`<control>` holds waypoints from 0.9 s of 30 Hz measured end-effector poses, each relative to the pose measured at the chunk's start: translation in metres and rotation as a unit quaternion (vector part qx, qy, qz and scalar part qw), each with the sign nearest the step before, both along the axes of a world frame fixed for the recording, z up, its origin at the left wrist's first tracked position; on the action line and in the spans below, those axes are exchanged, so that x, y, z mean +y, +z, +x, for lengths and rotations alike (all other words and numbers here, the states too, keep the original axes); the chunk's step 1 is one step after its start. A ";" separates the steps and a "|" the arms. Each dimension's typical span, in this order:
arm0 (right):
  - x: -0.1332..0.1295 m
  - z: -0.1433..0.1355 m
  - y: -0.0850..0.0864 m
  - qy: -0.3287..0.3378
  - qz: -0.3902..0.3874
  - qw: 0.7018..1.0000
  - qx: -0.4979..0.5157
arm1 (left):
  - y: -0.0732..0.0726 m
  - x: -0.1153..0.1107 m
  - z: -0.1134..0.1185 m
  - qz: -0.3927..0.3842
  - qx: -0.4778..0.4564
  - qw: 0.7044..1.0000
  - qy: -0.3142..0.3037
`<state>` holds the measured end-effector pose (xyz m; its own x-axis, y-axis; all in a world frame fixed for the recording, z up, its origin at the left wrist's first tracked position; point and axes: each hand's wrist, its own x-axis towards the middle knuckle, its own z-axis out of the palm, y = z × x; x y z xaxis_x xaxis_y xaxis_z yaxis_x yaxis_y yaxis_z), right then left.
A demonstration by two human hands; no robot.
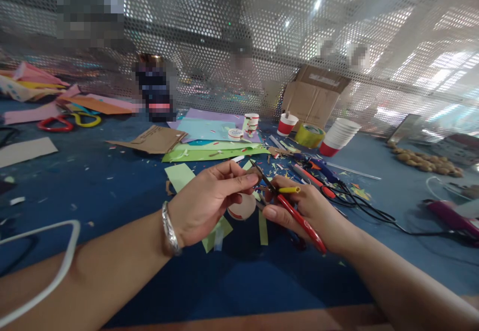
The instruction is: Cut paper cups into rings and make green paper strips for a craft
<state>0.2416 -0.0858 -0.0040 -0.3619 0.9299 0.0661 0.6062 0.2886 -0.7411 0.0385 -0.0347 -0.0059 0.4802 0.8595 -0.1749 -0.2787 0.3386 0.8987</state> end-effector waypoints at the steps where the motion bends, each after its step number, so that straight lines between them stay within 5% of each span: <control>1: 0.000 0.000 0.000 0.000 -0.001 1.000 -0.002 | 0.000 0.000 0.000 0.007 0.004 1.000 -0.002; 8: 0.000 0.001 -0.001 -0.006 -0.019 1.000 0.007 | 0.003 0.003 -0.004 0.093 0.055 0.994 0.007; 27: -0.001 0.005 -0.010 -0.020 0.006 1.000 0.015 | 0.004 0.002 -0.004 0.094 0.065 0.993 -0.014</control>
